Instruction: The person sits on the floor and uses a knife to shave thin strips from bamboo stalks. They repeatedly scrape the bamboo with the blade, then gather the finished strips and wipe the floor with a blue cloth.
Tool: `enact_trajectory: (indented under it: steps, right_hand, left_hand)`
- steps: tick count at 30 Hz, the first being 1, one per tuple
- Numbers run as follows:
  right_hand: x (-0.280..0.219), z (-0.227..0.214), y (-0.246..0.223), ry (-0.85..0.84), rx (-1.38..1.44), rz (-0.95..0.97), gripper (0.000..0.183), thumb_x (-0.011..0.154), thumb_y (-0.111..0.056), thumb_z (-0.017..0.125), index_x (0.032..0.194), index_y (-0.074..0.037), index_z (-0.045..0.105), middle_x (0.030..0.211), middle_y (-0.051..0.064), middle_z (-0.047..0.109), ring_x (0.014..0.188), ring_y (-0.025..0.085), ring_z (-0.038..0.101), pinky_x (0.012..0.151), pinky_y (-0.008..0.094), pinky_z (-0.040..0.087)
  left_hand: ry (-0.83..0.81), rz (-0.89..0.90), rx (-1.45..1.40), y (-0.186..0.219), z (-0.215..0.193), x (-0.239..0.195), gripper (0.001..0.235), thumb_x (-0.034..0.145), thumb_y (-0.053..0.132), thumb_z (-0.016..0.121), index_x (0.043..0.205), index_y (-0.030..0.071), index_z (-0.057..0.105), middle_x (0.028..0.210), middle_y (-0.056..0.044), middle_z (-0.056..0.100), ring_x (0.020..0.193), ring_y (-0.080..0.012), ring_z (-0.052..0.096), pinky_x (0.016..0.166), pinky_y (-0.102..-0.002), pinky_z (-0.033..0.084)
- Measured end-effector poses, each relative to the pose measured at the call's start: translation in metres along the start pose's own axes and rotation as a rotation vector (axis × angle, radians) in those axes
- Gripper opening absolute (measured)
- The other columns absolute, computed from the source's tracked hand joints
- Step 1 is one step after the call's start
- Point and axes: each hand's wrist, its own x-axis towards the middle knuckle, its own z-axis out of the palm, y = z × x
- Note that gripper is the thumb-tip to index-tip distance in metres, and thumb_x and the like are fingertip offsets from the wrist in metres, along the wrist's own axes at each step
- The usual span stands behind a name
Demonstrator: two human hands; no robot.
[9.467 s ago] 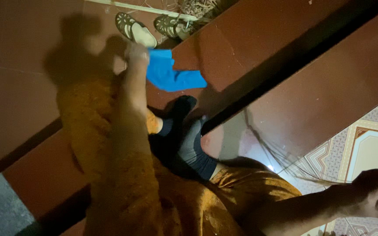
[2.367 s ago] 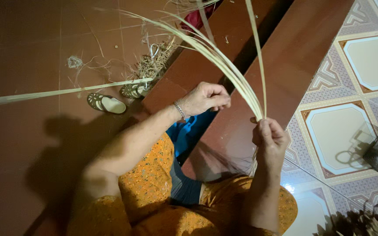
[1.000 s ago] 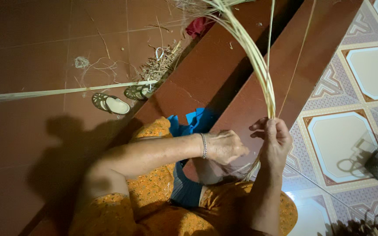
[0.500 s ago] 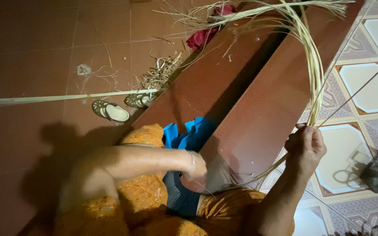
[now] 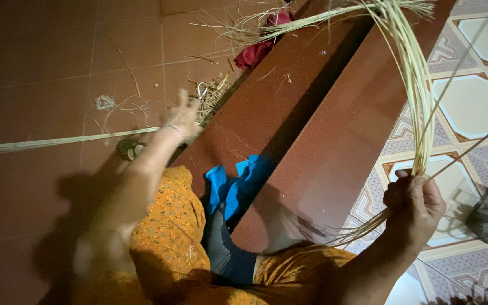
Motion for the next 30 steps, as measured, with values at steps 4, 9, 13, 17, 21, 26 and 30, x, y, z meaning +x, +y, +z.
enact_trajectory:
  steps: [4, 9, 13, 17, 21, 26, 30]
  right_hand:
    - [-0.007, 0.024, 0.001, -0.040, -0.075, -0.041, 0.035, 0.116, -0.027, 0.053, 0.116, 0.006, 0.064, 0.070, -0.002, 0.046, 0.056, 0.006, 0.038, 0.052, 0.023, 0.030]
    - [-0.028, 0.074, 0.026, -0.184, -0.087, 0.056, 0.034, 0.111, -0.019, 0.049, 0.135, 0.001, 0.062, 0.074, -0.004, 0.052, 0.057, 0.004, 0.043, 0.049, 0.020, 0.034]
    - [-0.059, 0.119, 0.054, -0.229, -0.465, -0.163, 0.037, 0.105, -0.001, 0.054, 0.142, -0.003, 0.059, 0.082, 0.004, 0.060, 0.067, 0.012, 0.057, 0.059, 0.027, 0.048]
    - [-0.066, 0.145, 0.070, -0.317, -0.777, -0.594, 0.058, 0.094, 0.011, 0.052, 0.151, 0.000, 0.047, 0.096, 0.013, 0.063, 0.081, 0.025, 0.066, 0.072, 0.034, 0.057]
    - [-0.071, 0.151, 0.064, -0.503, -0.654, -0.492, 0.062, 0.094, 0.003, 0.061, 0.153, 0.000, 0.043, 0.112, 0.018, 0.062, 0.097, 0.032, 0.062, 0.086, 0.040, 0.055]
    - [-0.065, 0.148, 0.045, -0.548, -0.730, -0.545, 0.064, 0.087, -0.013, 0.074, 0.144, 0.000, 0.049, 0.129, 0.025, 0.057, 0.113, 0.041, 0.055, 0.098, 0.048, 0.048]
    - [-0.054, 0.141, 0.042, -0.521, -0.763, -0.542, 0.047, 0.091, -0.017, 0.075, 0.133, -0.003, 0.060, 0.123, 0.020, 0.061, 0.112, 0.038, 0.060, 0.095, 0.045, 0.052]
  left_hand:
    - [-0.101, 0.424, -0.338, 0.053, 0.007, -0.012, 0.072, 0.087, 0.049, 0.079, 0.146, 0.015, 0.054, 0.145, -0.019, 0.060, 0.128, -0.0308, 0.061, 0.108, -0.044, 0.048]
    - [-0.150, 0.770, -1.023, 0.151, 0.024, -0.052, 0.097, 0.082, 0.044, 0.081, 0.155, 0.002, 0.033, 0.136, -0.021, 0.063, 0.103, -0.0215, 0.072, 0.091, -0.035, 0.061]
    - [-0.052, 0.778, -1.347, 0.207, 0.019, -0.057, 0.097, 0.091, 0.040, 0.081, 0.155, 0.000, 0.021, 0.137, -0.020, 0.054, 0.111, -0.0178, 0.065, 0.094, -0.039, 0.061]
    - [-0.128, 0.545, -1.856, 0.214, 0.015, -0.053, 0.056, 0.098, 0.037, 0.065, 0.134, -0.002, 0.049, 0.103, -0.013, 0.069, 0.074, -0.0146, 0.071, 0.062, -0.029, 0.060]
    - [0.011, 0.475, -1.903, 0.198, 0.010, -0.042, 0.033, 0.105, 0.038, 0.056, 0.121, 0.010, 0.061, 0.070, 0.008, 0.046, 0.049, 0.0003, 0.039, 0.037, -0.017, 0.032]
    - [0.580, 0.475, -1.308, 0.161, -0.035, 0.018, 0.044, 0.107, 0.052, 0.048, 0.101, 0.012, 0.065, 0.063, 0.009, 0.049, 0.049, -0.0024, 0.042, 0.039, -0.022, 0.035]
    - [0.952, 0.541, -0.811, 0.113, -0.082, 0.052, 0.056, 0.108, 0.063, 0.039, 0.094, 0.014, 0.061, 0.061, 0.009, 0.052, 0.045, -0.0039, 0.048, 0.034, -0.022, 0.040]
